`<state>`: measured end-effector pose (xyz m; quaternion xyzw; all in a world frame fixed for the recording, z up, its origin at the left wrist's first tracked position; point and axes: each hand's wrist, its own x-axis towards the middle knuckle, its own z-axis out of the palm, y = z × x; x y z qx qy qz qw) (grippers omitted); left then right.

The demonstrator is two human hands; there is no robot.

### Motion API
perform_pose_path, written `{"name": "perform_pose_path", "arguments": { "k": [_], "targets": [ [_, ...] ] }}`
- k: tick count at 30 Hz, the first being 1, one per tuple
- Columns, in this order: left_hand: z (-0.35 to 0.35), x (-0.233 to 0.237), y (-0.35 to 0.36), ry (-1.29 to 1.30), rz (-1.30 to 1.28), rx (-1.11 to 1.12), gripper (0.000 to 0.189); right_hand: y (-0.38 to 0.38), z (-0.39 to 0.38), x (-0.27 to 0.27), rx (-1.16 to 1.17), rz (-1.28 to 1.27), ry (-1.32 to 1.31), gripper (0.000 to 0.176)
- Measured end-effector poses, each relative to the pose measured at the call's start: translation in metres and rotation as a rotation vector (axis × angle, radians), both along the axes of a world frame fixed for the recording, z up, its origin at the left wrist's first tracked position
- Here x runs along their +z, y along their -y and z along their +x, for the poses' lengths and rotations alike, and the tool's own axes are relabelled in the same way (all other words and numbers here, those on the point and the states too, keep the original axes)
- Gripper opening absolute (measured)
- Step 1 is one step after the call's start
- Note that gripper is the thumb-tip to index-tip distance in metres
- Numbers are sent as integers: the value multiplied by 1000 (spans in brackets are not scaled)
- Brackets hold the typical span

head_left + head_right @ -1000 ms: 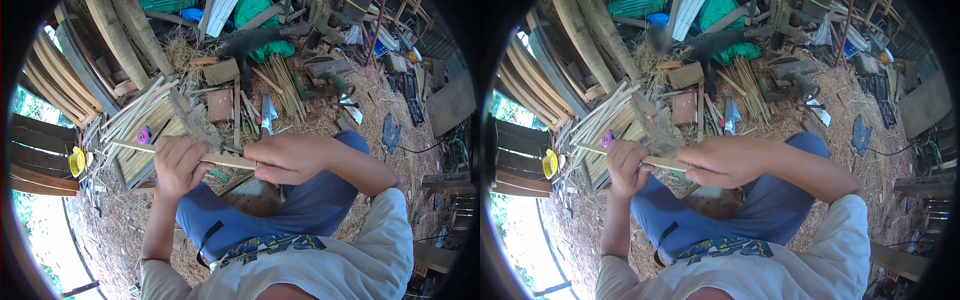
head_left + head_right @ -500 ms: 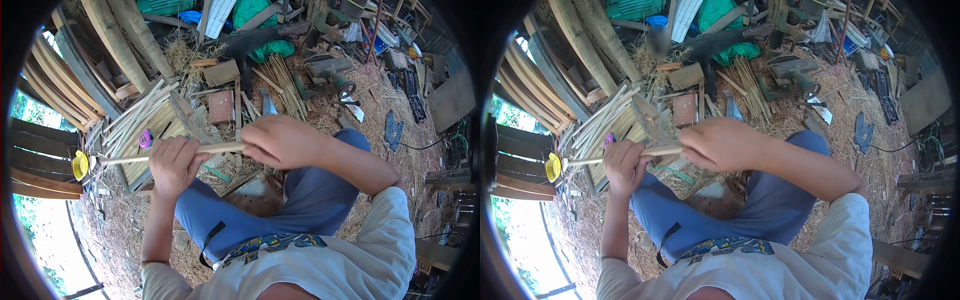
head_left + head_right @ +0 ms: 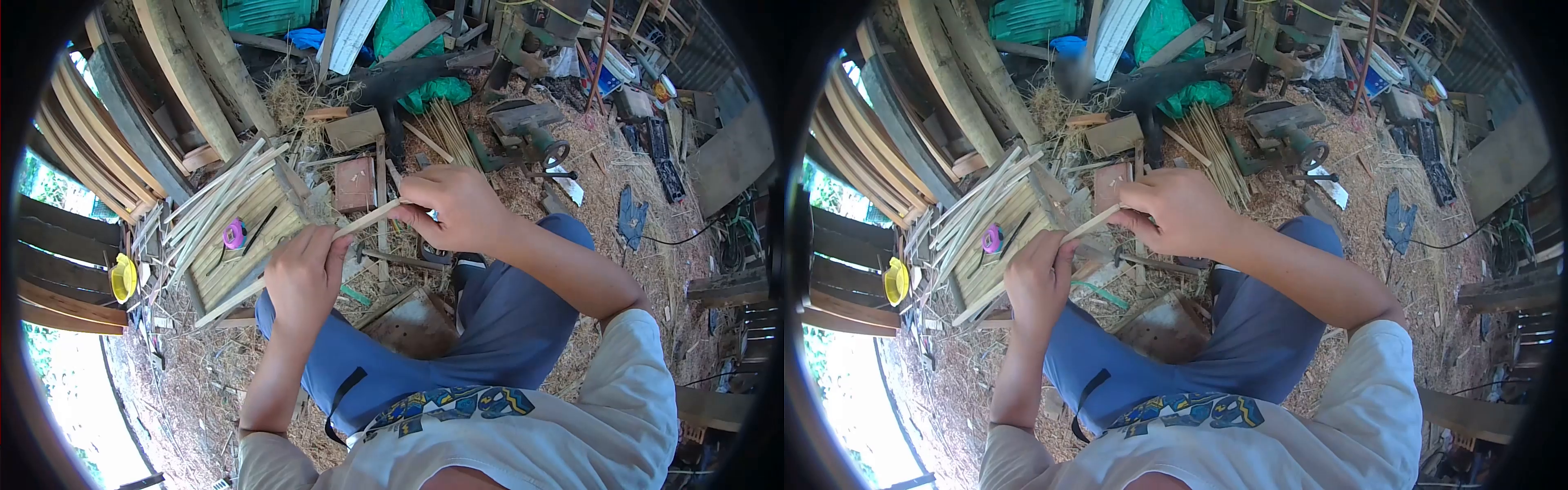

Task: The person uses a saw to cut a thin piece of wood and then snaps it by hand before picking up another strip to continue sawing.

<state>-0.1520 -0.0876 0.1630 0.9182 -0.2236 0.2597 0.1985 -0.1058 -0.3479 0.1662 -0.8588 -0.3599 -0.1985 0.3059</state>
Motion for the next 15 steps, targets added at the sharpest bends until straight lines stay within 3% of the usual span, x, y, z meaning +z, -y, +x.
{"name": "perform_pose_path", "arguments": {
  "k": [4, 7, 10, 13, 15],
  "targets": [
    [-3, -1, 0, -10, -27, 5, 15, -2, -4, -2, -16, 24, 10, 28],
    [-4, -1, -9, -19, -44, -58, 18, 7, 6, -1, 234, -18, -154, 26],
    [-4, 3, -17, -61, -144, -153, 17, 2, 2, 7, 440, 227, -293, 28],
    [-6, 2, -21, -64, -217, -189, 17, 6, -3, 1, 516, 258, -361, 35],
    [-7, -2, -22, -43, -264, -195, 18, 2, -13, 4, 495, 379, -552, 36]
  ]
}}
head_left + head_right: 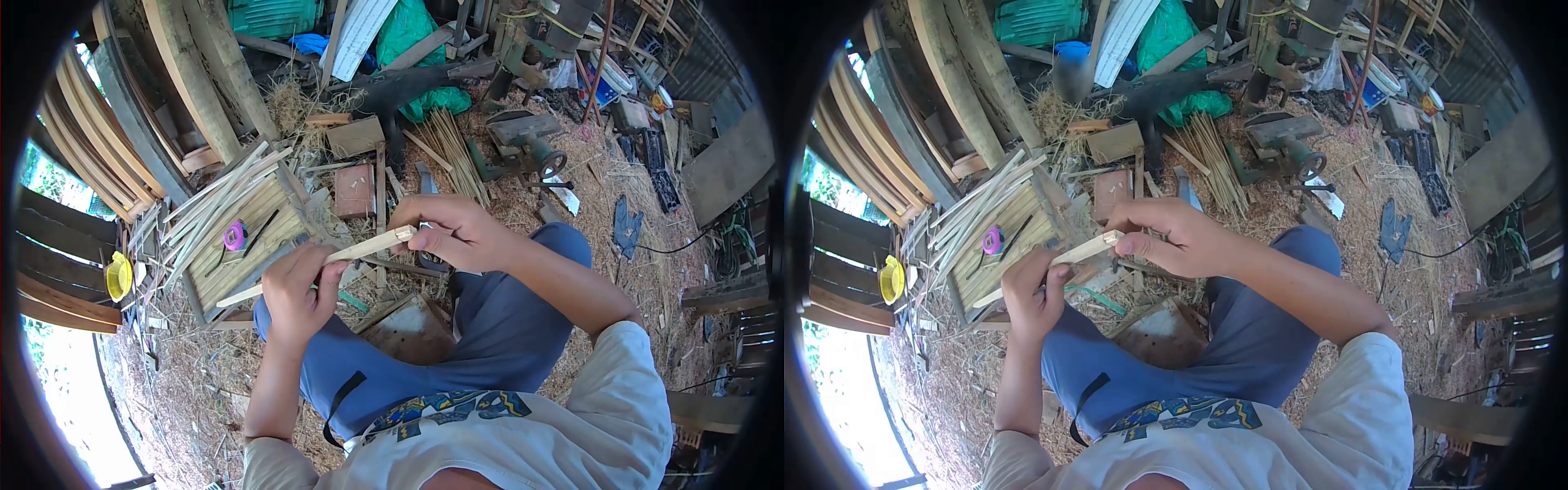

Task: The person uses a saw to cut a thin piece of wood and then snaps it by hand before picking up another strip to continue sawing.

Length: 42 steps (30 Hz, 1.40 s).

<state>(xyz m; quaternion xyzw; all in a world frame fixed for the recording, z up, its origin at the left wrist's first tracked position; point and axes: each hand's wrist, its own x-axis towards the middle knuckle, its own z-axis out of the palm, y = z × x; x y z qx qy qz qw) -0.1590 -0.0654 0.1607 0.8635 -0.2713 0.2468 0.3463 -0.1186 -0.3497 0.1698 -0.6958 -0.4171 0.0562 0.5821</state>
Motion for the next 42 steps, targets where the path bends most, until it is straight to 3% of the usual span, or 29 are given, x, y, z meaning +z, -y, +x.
{"name": "perform_pose_path", "arguments": {
  "k": [7, 13, 17, 21, 24, 27, 28, 31, 32, 35, 42],
  "targets": [
    [5, 1, 9, 103, 38, 107, 21, -19, -6, -12, 5, 306, -396, 41],
    [26, -5, 35, 175, 109, 251, 21, -57, -1, -26, -197, 796, -651, 45],
    [40, -15, 43, 259, 90, 232, 23, -46, 8, -26, -87, 855, -662, 43],
    [40, -16, 44, 278, 146, 158, 24, -49, 2, -16, -131, 888, -714, 38],
    [41, -20, 41, 315, 179, 37, 25, -43, 19, -44, 184, 1087, -810, 36],
    [48, -39, 30, 303, 81, 117, 25, -43, 10, -23, -285, 1030, -880, 39],
    [51, -39, 18, 290, 59, 161, 24, -34, 19, -29, -260, 1015, -769, 38],
    [52, -37, -4, 252, -6, 197, 22, -6, 29, -30, -528, 428, -623, 32],
    [51, -34, -6, 259, -17, 190, 22, -5, 30, -32, -615, 362, -532, 28],
    [49, -30, -6, 274, -22, 150, 25, -3, 24, -30, -639, 265, -386, 22],
    [45, -33, 4, 286, 8, 76, 25, -12, 5, 1, -217, 308, -440, 22]
  ]
}}
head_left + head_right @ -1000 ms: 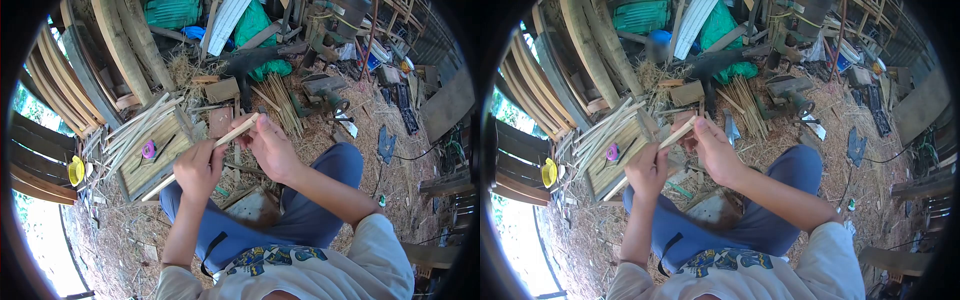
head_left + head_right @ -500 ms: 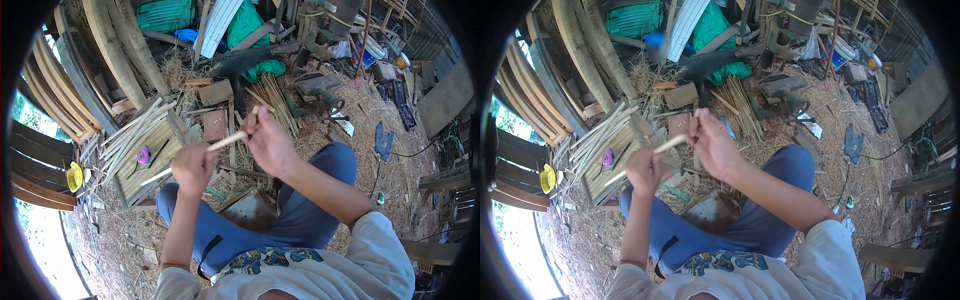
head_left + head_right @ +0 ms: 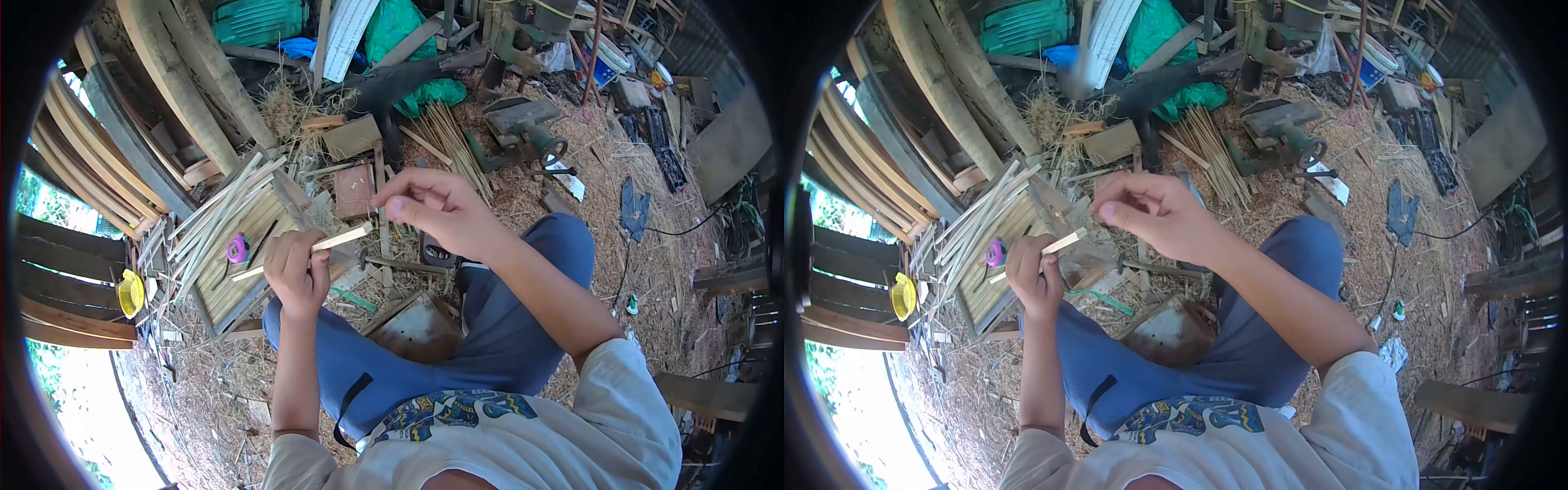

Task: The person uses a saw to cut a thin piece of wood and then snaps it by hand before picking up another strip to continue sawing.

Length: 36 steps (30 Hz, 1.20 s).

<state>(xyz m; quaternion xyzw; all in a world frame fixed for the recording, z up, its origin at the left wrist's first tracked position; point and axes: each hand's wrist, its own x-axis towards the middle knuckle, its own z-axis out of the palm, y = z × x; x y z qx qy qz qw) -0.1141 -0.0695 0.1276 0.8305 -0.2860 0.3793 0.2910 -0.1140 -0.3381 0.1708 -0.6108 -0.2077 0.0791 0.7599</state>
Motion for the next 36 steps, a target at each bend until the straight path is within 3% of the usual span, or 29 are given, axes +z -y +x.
{"name": "perform_pose_path", "arguments": {
  "k": [11, 23, 26, 32, 35, 36],
  "targets": [
    [1, 5, 9, -5, 98, -38, 29, 1, 0, -15, 256, 263, -227, 12],
    [-4, 17, 1, -105, 133, -42, 22, 6, -5, -6, 234, 268, -327, 11],
    [-5, 29, 2, -137, 182, -42, 18, 7, 3, -19, 206, 134, -163, 11],
    [0, 42, -1, -209, 213, -130, 18, 14, 4, -21, 301, 225, -368, 11],
    [3, 44, -5, -283, 215, -167, 21, 12, 1, -17, 266, 219, -338, 13],
    [4, 44, -7, -316, 229, -165, 22, 13, 2, -18, 213, 46, -215, 14]
  ]
}}
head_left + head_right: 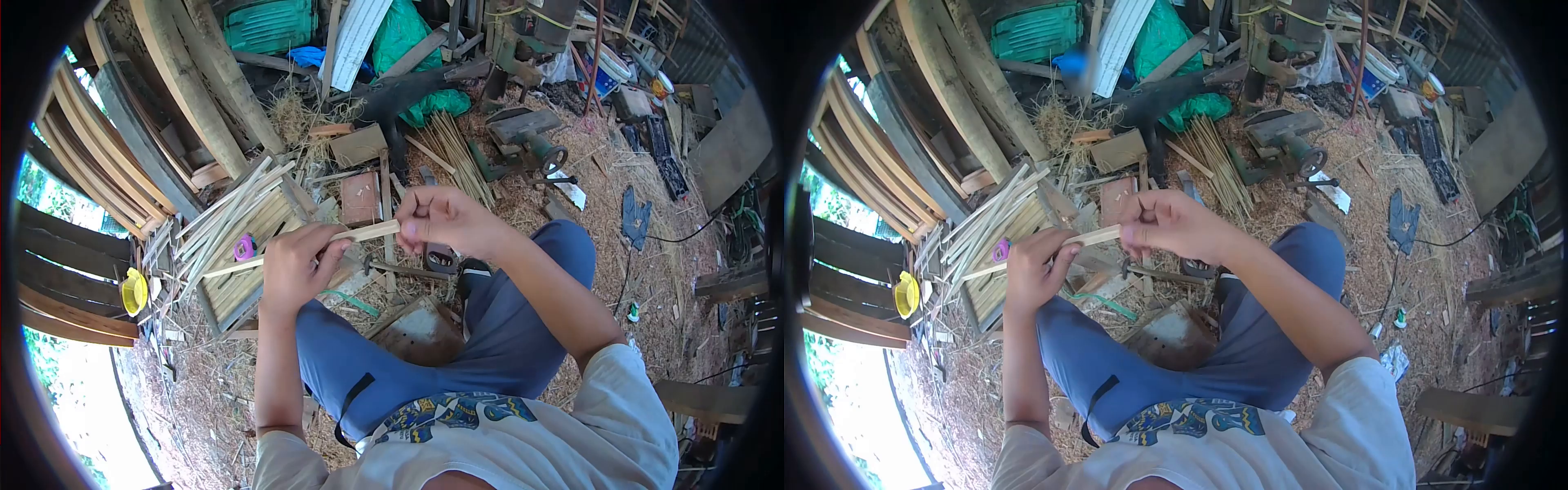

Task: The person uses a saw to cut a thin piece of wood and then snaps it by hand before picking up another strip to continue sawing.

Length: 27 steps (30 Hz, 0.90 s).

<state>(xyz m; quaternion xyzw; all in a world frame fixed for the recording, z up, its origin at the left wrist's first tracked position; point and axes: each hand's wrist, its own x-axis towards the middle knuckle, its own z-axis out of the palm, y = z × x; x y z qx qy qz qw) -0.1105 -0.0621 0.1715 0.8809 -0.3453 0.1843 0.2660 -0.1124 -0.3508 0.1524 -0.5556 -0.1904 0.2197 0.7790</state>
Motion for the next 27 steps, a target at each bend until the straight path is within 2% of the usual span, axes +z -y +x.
{"name": "perform_pose_path", "arguments": {
  "k": [2, 5, 8, 10, 11, 12, 13, 14, 17, 18, 21, 25, 27],
  "targets": [
    [-1, 1, -1, -38, 53, 23, 23, 1, 1, -4, -75, -321, 280, 17],
    [-4, 12, 2, -23, 168, 48, 22, 1, -5, 6, -90, -676, 496, 19],
    [1, 19, 0, 75, 255, 20, 26, -5, -8, -3, -11, -767, 561, 18],
    [4, 17, -3, 162, 253, 34, 32, -10, -9, -12, -83, -685, 530, 18],
    [5, 14, -2, 278, 181, 171, 35, -12, -9, -17, -118, -645, 513, 18],
    [6, 10, 0, 393, 107, 308, 39, -15, -8, -26, -132, -562, 366, 17],
    [8, 4, 0, 510, 31, 449, 43, -15, -8, -29, -162, -546, 373, 17],
    [17, -13, -8, 560, -136, 573, 61, -14, -7, -31, -183, -531, 384, 17],
    [45, -40, -34, 329, -816, 778, 72, -15, -6, -30, -198, -519, 393, 14],
    [43, -28, -33, 35, -1026, 755, 78, -16, -7, -29, -194, -513, 404, 13],
    [54, -24, -40, -372, -1422, 357, 76, -18, -9, -29, -196, -570, 504, 9],
    [66, -30, -33, -448, -1557, 318, 64, -27, -14, -28, -157, -655, 646, 13],
    [66, -26, -28, -477, -1565, 388, 53, -29, -12, -37, -142, -699, 740, 16]
  ]
}}
